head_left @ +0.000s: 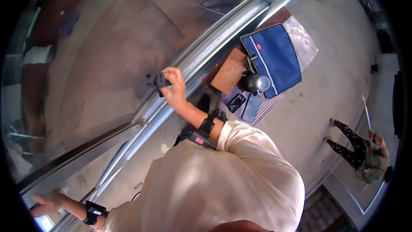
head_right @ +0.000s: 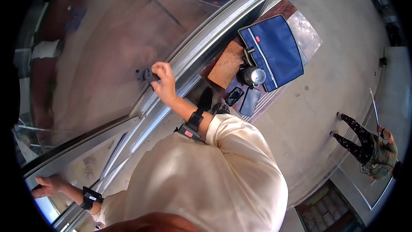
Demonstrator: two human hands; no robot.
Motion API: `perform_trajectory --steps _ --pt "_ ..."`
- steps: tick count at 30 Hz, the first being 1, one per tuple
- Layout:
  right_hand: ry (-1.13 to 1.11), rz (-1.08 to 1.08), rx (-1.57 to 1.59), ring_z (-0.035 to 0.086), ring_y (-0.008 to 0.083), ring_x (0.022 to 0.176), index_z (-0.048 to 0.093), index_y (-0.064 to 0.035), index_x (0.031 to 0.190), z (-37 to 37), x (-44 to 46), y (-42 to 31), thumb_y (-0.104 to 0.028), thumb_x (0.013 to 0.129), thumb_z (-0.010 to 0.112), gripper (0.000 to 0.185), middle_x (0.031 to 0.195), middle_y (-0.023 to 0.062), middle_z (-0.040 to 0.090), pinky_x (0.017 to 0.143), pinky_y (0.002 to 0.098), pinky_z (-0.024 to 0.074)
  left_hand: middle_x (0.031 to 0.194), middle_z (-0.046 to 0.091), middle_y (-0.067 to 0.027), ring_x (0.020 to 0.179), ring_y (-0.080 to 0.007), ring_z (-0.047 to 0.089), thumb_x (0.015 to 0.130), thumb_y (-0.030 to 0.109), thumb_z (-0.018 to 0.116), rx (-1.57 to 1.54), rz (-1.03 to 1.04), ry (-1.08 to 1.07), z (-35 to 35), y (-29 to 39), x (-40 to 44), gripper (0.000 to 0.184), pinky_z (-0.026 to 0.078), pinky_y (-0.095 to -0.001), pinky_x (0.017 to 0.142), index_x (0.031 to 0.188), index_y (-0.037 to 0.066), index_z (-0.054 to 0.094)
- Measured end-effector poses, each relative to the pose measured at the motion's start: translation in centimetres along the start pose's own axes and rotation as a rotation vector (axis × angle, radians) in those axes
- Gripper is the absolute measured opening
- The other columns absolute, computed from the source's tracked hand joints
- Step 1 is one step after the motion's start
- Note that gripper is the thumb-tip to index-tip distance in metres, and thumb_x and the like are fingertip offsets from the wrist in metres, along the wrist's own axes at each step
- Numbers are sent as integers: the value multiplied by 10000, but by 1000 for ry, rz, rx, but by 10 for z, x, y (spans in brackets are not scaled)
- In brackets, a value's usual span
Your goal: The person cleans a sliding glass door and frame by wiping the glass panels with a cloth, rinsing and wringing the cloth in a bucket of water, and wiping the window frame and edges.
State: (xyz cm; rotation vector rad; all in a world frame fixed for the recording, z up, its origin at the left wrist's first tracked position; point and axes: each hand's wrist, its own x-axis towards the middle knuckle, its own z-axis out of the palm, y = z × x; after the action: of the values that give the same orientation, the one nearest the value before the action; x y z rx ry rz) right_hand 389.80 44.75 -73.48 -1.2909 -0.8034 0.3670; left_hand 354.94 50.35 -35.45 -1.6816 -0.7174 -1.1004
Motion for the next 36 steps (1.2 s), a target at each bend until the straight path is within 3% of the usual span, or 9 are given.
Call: perform_trajectory --steps 3,6,11,12,14,22,27,31,36 --pt "17 -151 -108 530 261 970 567 -28 919 -35 46 -4 36 644 642 292 1089 121 465 797 319 462 1326 380 -236 1225 -313 378 867 462 565 47 43 17 6 44 15 758 277 -373 1043 1314 -103 328" --pt "396 -101 -99 487 198 867 500 1 983 -75 116 28 -50 764 690 294 967 79 504 752 308 416 1314 391 -225 1212 -280 391 854 471 582 68 39 17 3 26 6 759 303 -350 1027 1318 -80 342" --pt "721 70 284 533 144 837 505 1 1025 -96 162 65 -67 804 666 281 977 64 565 727 283 454 1101 559 -150 940 -195 573 860 294 615 -139 -167 69 2 -32 -10 475 469 -275 771 1234 32 486" --pt "761 60 273 540 150 849 493 6 1055 -79 147 67 -64 806 662 309 994 71 570 731 288 462 994 593 -134 856 -201 598 849 244 613 9 -48 94 -3 -81 -17 366 471 -269 687 1142 35 548" --pt "710 158 289 540 162 863 485 5 1088 -32 95 46 -64 807 662 339 1027 81 567 763 286 454 1473 6 -296 1388 -362 5 879 341 462 -72 -121 -79 6 36 11 783 30 -429 1123 1414 -79 73" --pt "115 81 -32 498 242 1025 529 -7 1019 90 -86 -12 -31 710 709 359 1011 118 496 923 330 366 1478 6 -279 1387 -365 11 911 328 427 -4 -92 -67 0 32 19 730 37 -425 1119 1410 -84 91" --pt "541 35 188 540 177 823 512 30 1065 -9 54 32 -58 798 674 324 996 100 582 750 302 444 1455 26 -325 1379 -396 13 930 308 394 56 202 -97 1 35 14 691 46 -474 1113 1394 -113 103" --pt "606 -17 -85 522 205 860 506 28 1024 38 17 12 -79 793 684 310 1000 106 546 819 339 432 1440 9 -352 1374 -409 4 936 295 362 42 216 -150 -6 43 12 676 53 -481 1112 1390 -122 85" --pt "-154 -166 -96 490 293 996 526 -27 1041 118 -117 -31 26 649 626 408 1034 122 481 876 347 403 1427 40 -343 1362 -403 34 930 275 361 87 227 -140 -5 37 13 651 72 -476 1106 1379 -117 101"
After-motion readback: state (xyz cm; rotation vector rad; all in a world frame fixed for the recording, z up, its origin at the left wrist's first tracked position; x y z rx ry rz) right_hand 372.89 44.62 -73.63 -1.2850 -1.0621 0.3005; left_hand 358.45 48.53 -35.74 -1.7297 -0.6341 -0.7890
